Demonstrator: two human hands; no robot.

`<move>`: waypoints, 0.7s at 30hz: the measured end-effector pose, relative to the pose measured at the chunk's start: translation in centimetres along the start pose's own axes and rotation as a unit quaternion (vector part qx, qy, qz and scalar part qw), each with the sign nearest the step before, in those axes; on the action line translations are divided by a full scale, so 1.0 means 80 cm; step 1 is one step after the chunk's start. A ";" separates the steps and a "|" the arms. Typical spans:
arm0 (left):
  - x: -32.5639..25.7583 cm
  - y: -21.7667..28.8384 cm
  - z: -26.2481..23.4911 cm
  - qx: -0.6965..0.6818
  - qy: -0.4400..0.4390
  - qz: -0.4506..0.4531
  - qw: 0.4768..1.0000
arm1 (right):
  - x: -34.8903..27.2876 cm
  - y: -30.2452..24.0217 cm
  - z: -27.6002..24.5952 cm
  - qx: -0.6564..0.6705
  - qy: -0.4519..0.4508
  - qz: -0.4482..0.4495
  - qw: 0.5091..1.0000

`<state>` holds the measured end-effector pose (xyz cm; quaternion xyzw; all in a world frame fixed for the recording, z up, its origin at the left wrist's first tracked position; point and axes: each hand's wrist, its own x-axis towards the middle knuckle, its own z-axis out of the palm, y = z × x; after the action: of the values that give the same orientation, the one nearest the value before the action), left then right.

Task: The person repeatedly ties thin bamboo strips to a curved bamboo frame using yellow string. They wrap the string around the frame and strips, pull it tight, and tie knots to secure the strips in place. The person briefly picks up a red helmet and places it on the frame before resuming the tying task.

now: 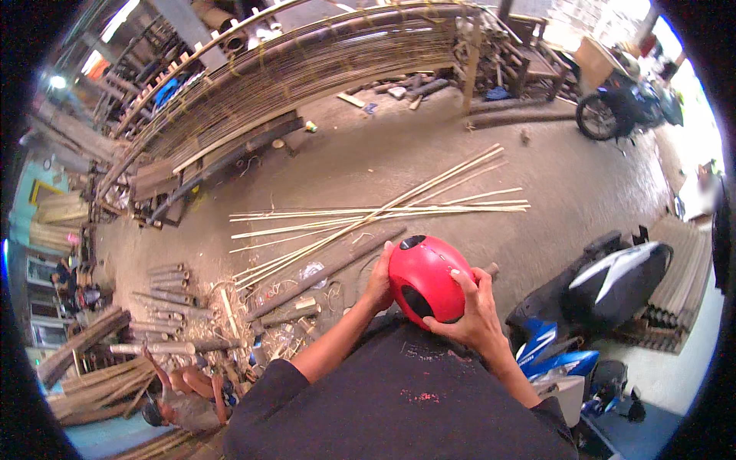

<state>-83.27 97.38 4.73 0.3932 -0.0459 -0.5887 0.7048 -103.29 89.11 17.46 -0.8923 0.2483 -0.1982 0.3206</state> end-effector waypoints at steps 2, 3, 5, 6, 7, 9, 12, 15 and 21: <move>0.013 0.021 -0.016 0.006 0.004 0.013 1.000 | 0.027 0.002 0.013 -0.008 0.004 -0.035 0.999; 0.020 0.031 -0.025 0.012 0.003 0.021 1.000 | 0.041 0.004 0.020 0.001 0.005 -0.046 0.999; 0.034 0.047 -0.040 0.013 0.016 0.037 0.999 | 0.070 0.010 0.031 0.019 0.007 -0.067 0.998; 0.043 0.055 -0.045 0.007 0.029 0.044 0.999 | 0.086 0.010 0.033 0.019 -0.009 -0.061 0.998; 0.050 0.063 -0.048 0.001 0.043 0.051 0.998 | 0.104 0.010 0.035 0.019 -0.025 -0.055 0.998; 0.063 0.080 -0.049 -0.009 0.053 0.062 0.997 | 0.137 0.018 0.041 0.031 -0.041 -0.064 0.997; 0.089 0.116 -0.037 -0.047 0.086 0.081 0.992 | 0.190 0.042 0.054 0.059 -0.043 -0.098 0.992; 0.138 0.140 -0.057 -0.032 0.111 0.102 0.988 | 0.253 0.065 0.063 0.079 -0.054 -0.137 0.986; 0.219 0.215 -0.037 -0.076 0.146 0.135 0.977 | 0.397 0.091 0.050 0.108 -0.098 -0.177 0.973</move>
<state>-62.79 83.67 6.19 0.4101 0.0497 -0.4258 0.8050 -78.19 68.00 15.90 -0.8972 0.0307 -0.1889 0.3981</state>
